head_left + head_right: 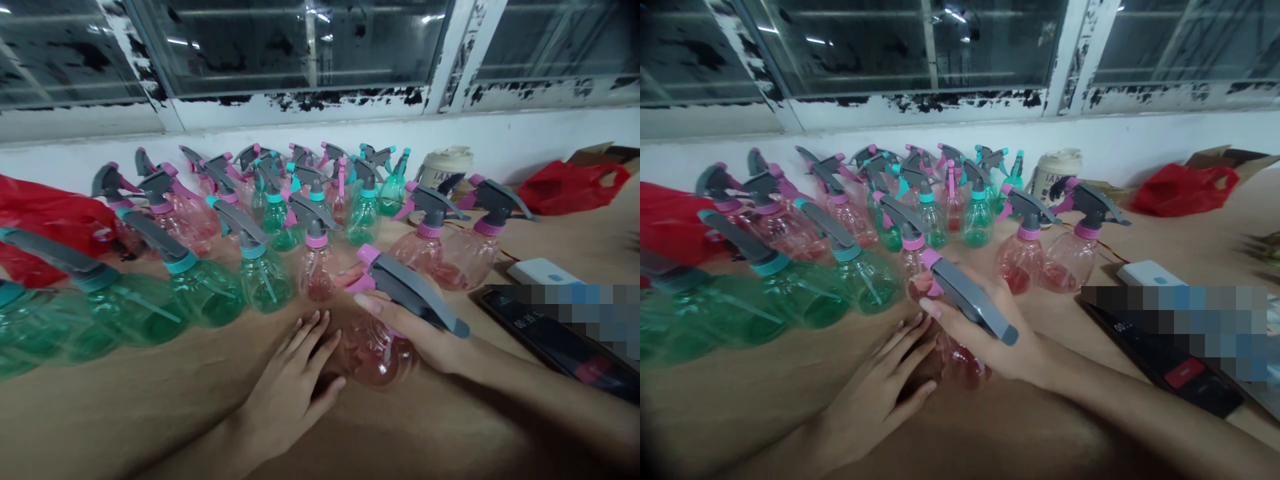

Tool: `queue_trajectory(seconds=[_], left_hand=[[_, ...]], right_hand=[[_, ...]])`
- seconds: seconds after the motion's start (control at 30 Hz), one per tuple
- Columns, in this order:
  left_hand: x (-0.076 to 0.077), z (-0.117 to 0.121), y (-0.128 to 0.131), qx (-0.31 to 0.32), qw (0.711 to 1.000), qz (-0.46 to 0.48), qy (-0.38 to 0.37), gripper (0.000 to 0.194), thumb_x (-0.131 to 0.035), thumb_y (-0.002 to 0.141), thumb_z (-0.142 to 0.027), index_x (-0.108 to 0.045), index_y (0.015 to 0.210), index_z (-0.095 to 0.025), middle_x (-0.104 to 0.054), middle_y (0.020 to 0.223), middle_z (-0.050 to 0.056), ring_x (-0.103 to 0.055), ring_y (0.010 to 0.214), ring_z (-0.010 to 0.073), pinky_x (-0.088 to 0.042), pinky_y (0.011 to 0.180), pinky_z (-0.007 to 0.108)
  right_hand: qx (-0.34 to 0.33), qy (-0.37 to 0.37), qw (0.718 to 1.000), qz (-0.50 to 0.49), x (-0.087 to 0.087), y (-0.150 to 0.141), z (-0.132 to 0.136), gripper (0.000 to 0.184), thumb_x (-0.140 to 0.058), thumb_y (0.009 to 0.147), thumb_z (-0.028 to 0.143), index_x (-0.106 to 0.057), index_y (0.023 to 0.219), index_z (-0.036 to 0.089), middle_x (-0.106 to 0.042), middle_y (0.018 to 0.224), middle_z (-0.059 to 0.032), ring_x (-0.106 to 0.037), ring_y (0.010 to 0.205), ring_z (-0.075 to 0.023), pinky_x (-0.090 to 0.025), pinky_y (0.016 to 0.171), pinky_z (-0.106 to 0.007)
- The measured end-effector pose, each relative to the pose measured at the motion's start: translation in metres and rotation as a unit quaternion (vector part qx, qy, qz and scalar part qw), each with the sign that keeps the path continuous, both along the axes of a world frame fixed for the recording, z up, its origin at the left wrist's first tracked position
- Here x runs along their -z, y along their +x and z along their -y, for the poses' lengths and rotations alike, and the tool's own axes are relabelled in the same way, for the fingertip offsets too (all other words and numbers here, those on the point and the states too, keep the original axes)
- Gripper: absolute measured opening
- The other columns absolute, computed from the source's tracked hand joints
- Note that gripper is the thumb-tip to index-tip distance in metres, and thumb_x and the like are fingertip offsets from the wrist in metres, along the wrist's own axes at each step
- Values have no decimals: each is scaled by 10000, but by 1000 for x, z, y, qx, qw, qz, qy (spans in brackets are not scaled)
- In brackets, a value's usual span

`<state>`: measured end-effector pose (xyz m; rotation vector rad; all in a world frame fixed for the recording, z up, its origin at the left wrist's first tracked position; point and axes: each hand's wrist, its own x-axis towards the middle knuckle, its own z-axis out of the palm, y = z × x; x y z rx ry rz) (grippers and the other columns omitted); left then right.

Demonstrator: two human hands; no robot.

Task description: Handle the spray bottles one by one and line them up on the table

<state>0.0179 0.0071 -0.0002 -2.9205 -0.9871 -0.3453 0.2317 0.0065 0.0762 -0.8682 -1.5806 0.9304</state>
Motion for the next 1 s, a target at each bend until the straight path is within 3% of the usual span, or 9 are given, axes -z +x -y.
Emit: queue_trajectory(seconds=[0.17, 0.43, 0.53, 0.67, 0.77, 0.87, 1.0], left_hand=[[-2, 0, 1, 3, 1000, 5, -3, 511, -519, 944, -407, -433, 1378, -150, -346, 1499, 125, -301, 1382, 274, -340, 1086, 494], [-3, 2, 2, -1, 1000, -11, -2, 526, -499, 952, -430, -424, 1384, -141, -339, 1501, 131, -284, 1390, 269, -349, 1080, 489], [-2, 2, 1, -2, 1000, -5, -5, 524, -506, 949, -423, -422, 1387, -148, -331, 1506, 124, -281, 1390, 272, -340, 1085, 490], [-2, 2, 1, 0, 1000, -2, -13, 532, -513, 944, -416, -413, 1398, -158, -334, 1504, 124, -298, 1383, 281, -342, 1084, 496], [-2, 2, 1, -1, 1000, 1, -10, 540, -516, 943, -422, -408, 1402, -158, -337, 1502, 129, -304, 1380, 282, -349, 1078, 498], [-2, 2, 1, 1, 1000, -1, -7, 536, -515, 946, -413, -404, 1402, -153, -326, 1508, 124, -285, 1389, 274, -341, 1084, 495], [-3, 2, 2, 1, 1000, 2, -13, 541, -521, 942, -416, -408, 1398, -145, -335, 1503, 127, -292, 1385, 277, -336, 1088, 490]], right_hand=[[-19, -58, 998, 17, -1, 2, 2, 239, -605, 867, 337, -634, 1088, 250, -696, 1159, -46, -627, 1130, -213, -508, 982, -371], [3, -34, 999, 40, 0, 3, 2, 293, -629, 842, 353, -650, 1120, 264, -741, 996, -32, -645, 1092, -207, -552, 891, -314], [-3, -20, 999, 39, -2, 2, 1, 249, -623, 846, 332, -650, 1081, 254, -710, 1063, -34, -649, 1064, -195, -539, 902, -307], [9, 7, 997, 76, -8, 1, 2, 140, -602, 853, 381, -642, 875, 249, -696, 882, -15, -679, 824, -171, -556, 776, -301], [38, 48, 991, 120, -11, 2, 3, 220, -568, 867, 420, -605, 746, 239, -652, 677, 10, -628, 620, -144, -524, 600, -274], [56, 66, 987, 136, -11, 3, 4, 270, -540, 886, 414, -589, 692, 233, -625, 613, 20, -578, 533, -121, -479, 518, -256], [37, 27, 994, 96, -9, 2, 4, 199, -576, 867, 405, -620, 784, 230, -683, 762, -6, -659, 714, -158, -537, 670, -287]])
